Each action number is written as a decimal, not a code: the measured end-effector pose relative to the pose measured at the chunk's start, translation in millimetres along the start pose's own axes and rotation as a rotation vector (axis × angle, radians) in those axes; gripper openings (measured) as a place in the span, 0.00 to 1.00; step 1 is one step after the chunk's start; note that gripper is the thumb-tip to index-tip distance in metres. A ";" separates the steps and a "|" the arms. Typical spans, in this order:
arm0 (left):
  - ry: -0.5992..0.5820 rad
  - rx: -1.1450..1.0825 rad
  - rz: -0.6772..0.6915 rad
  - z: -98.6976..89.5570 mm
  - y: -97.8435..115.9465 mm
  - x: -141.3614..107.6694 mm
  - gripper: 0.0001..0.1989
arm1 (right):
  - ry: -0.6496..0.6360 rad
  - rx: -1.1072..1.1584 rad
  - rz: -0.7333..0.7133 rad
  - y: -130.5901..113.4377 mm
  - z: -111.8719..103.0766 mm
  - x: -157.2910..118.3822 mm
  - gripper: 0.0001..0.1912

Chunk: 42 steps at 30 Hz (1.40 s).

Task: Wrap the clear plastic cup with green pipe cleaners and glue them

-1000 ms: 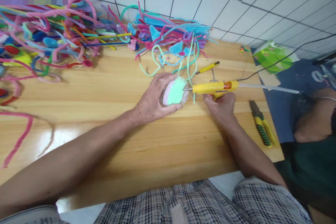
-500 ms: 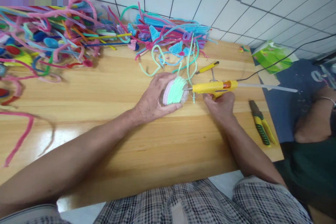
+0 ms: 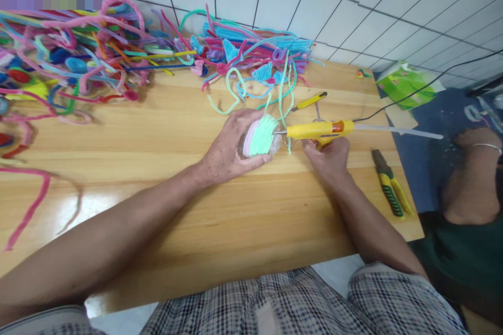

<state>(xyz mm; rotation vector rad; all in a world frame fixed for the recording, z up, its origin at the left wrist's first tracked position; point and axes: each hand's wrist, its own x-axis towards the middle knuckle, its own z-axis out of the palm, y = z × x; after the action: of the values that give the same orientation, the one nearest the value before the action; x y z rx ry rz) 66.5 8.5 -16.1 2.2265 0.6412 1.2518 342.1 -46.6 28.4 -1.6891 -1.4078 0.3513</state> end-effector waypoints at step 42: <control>0.010 0.085 0.022 -2.4 3.8 0.6 0.39 | 0.268 -0.403 0.356 128.2 -69.0 85.9 0.21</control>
<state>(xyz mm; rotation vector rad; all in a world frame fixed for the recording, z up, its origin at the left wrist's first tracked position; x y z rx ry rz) 65.3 6.4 -12.2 2.3034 0.6879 1.2696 500.1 4.4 -3.4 -2.2316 -1.0223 0.0267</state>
